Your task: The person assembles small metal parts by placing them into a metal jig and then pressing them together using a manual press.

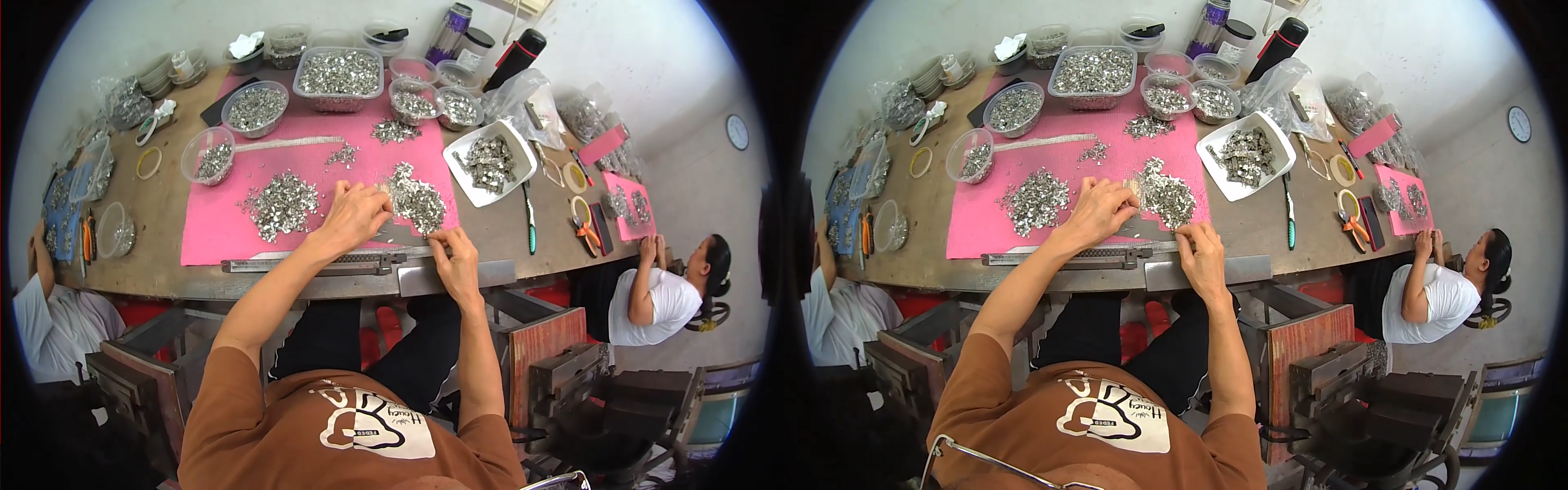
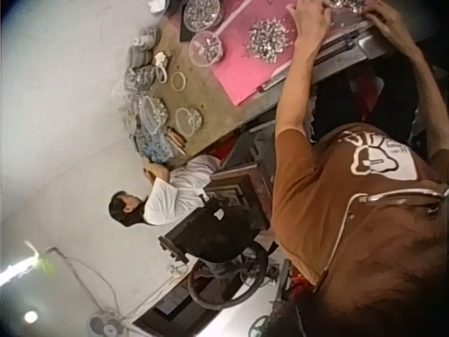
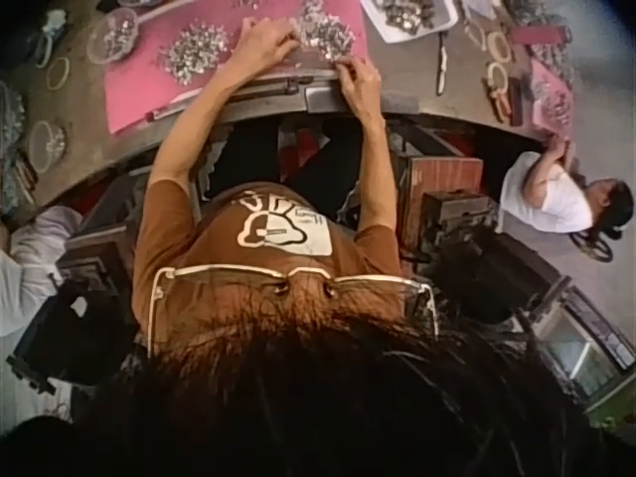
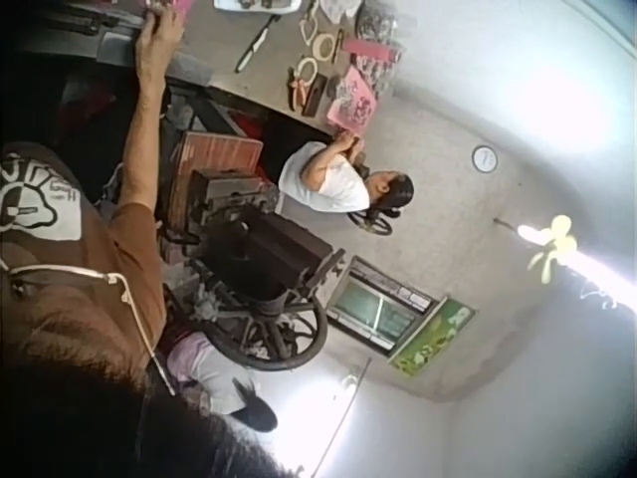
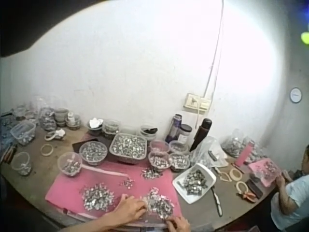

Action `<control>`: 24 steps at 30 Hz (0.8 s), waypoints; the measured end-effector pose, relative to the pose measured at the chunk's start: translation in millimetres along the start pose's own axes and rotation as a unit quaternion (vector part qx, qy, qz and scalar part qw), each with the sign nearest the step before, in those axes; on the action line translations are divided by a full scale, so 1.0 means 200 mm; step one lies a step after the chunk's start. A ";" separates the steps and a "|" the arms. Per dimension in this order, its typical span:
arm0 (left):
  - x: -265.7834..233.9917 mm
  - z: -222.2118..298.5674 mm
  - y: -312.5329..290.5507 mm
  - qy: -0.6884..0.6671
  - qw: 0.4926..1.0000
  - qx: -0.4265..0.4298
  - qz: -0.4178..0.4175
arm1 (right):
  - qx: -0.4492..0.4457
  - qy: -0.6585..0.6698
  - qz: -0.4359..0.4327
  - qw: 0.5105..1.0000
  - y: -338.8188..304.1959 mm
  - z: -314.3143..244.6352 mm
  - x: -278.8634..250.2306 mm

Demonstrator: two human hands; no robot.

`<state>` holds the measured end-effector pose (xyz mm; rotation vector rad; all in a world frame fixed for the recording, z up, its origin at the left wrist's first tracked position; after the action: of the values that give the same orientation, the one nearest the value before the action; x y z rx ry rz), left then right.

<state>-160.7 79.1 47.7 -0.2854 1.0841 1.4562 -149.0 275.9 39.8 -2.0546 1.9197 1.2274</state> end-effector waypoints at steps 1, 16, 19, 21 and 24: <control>0.01 -0.01 0.00 -0.001 1.000 0.000 -0.001 | 0.027 0.028 0.002 0.999 0.00 0.02 -0.01; -0.13 0.06 -0.12 0.107 0.990 0.089 0.006 | -0.069 -0.027 -0.032 0.997 0.01 -0.07 -0.01; -0.09 0.05 -0.22 0.109 0.989 0.099 -0.025 | 0.079 0.063 -0.039 0.994 0.02 0.04 0.00; -0.07 0.00 -0.23 0.047 0.997 0.039 -0.047 | 0.024 0.003 -0.029 0.999 0.02 0.01 0.02; -0.06 -0.02 -0.23 0.017 0.999 0.012 -0.051 | -0.041 -0.102 -0.007 0.994 0.01 -0.04 0.07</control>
<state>-119.4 59.0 34.0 -0.3439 1.0980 1.3516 -148.8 259.9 39.2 -1.8914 1.7886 1.4717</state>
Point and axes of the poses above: each hand's wrist, its own y-axis towards the middle knuckle, its own x-axis out of the palm, z = x × y, the point moved 10 cm from there along y, towards the middle knuckle, and after that the axes turned 5 degrees about z, right-handed, at the moved point
